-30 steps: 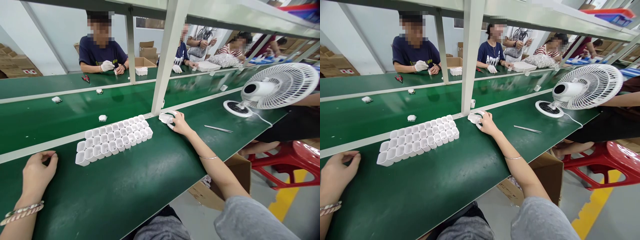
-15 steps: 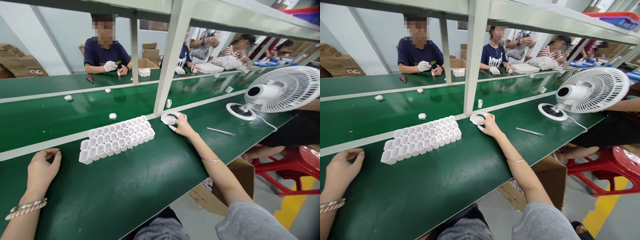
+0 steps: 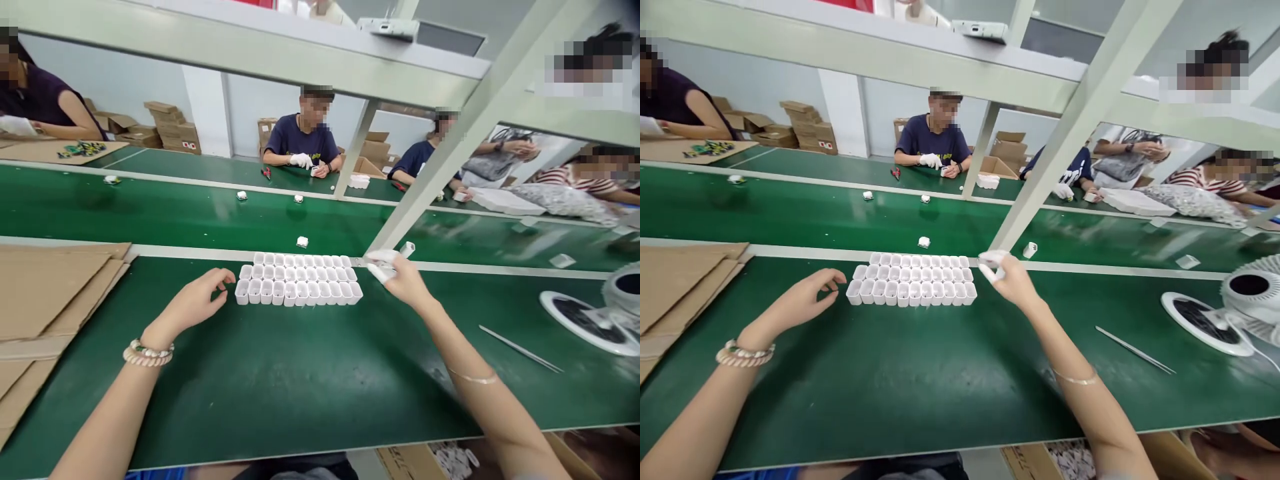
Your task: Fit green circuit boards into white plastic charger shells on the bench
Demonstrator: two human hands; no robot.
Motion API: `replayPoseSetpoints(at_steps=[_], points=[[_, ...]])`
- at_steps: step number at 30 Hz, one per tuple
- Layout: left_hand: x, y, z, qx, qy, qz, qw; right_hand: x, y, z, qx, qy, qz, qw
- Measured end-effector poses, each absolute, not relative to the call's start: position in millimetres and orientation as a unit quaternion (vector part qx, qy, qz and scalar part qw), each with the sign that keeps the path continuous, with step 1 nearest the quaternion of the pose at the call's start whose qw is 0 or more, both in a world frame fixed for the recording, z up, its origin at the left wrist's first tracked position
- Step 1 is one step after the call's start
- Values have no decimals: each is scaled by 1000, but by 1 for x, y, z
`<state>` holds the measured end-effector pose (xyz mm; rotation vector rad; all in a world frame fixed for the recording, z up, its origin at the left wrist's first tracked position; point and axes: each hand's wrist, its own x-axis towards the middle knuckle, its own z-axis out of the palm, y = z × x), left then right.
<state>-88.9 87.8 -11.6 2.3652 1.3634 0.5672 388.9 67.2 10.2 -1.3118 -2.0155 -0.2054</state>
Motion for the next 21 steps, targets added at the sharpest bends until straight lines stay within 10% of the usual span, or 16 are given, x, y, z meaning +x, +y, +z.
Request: replayPoseSetpoints(at_steps=[7,21], points=[[-82,84,-13,865,440,161,182,313,207,18,-616,-770,85,140],[-81,84,-1,828,421,355,109,327,249,-6,-577,-766,242,150]])
